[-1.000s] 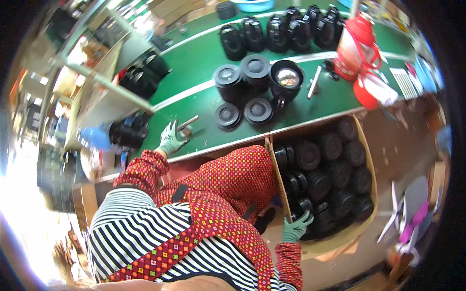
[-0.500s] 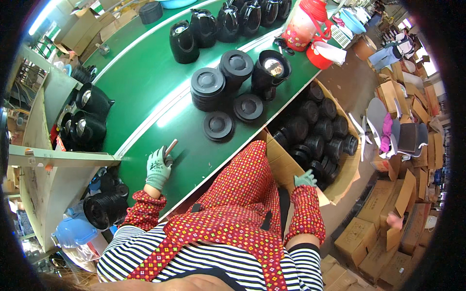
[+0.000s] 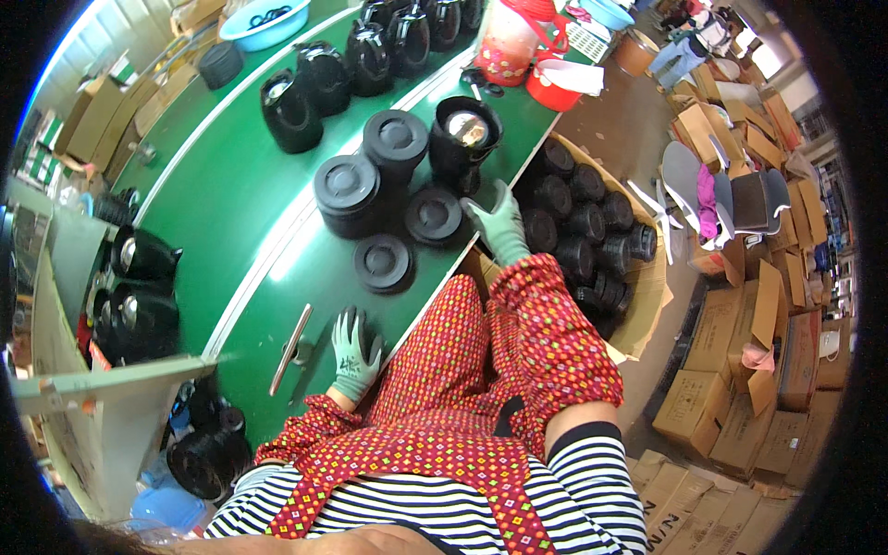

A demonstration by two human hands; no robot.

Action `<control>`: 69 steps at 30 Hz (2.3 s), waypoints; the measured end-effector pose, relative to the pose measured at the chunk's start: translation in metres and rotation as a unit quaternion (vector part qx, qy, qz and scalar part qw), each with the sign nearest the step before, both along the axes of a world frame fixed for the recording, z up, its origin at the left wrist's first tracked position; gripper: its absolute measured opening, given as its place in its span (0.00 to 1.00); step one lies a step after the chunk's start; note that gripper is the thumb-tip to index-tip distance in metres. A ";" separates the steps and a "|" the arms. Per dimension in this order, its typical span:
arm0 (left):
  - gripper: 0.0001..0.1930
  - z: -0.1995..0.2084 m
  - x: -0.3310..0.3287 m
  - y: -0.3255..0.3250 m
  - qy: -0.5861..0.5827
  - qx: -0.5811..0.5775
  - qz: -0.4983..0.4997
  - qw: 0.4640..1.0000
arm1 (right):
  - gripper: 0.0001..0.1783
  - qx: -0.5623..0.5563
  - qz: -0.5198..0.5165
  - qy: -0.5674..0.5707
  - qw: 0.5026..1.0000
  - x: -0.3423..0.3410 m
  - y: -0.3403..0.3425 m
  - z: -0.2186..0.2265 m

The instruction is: The person assembles black kettles by inserting a metal inner liner into the kettle body and then screwing on a black lid. The person handles each kettle one at a time, places the finished units on a green workbench, and repeats the process.

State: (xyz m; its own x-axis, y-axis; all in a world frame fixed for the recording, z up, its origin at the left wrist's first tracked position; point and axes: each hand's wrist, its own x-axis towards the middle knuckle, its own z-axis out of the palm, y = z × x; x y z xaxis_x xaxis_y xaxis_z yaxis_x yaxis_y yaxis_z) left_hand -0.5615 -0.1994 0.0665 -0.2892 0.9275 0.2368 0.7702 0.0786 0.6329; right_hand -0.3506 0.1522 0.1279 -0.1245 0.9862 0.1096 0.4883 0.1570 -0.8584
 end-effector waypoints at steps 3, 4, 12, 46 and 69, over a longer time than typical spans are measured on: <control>0.44 0.010 0.008 0.008 0.053 -0.091 0.006 0.994 | 0.54 -0.137 0.009 -0.007 0.990 -0.022 0.043 -0.012; 0.45 0.010 0.007 0.007 0.051 -0.109 0.017 0.993 | 0.46 -0.114 0.028 0.011 0.993 -0.027 0.047 -0.018; 0.46 0.014 0.015 0.004 0.118 -0.252 0.003 0.960 | 0.20 -0.162 0.119 0.148 0.968 -0.005 0.033 0.018; 0.38 0.008 0.002 0.007 0.056 -0.095 -0.001 0.994 | 0.20 -0.189 0.061 0.183 0.963 0.080 0.189 -0.023; 0.28 0.113 -0.453 0.054 0.188 -0.137 0.529 0.816 | 0.20 -0.130 0.081 0.007 0.988 0.258 -0.172 0.003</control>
State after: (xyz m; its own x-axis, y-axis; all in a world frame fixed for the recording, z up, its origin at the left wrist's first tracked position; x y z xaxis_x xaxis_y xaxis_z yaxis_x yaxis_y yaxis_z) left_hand -1.0141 -0.1459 0.1798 -0.9173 0.2381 0.3191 0.3146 0.9247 0.2146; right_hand -0.0926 -0.0203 0.1313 -0.2834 0.9485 -0.1414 0.4631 0.0062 -0.8863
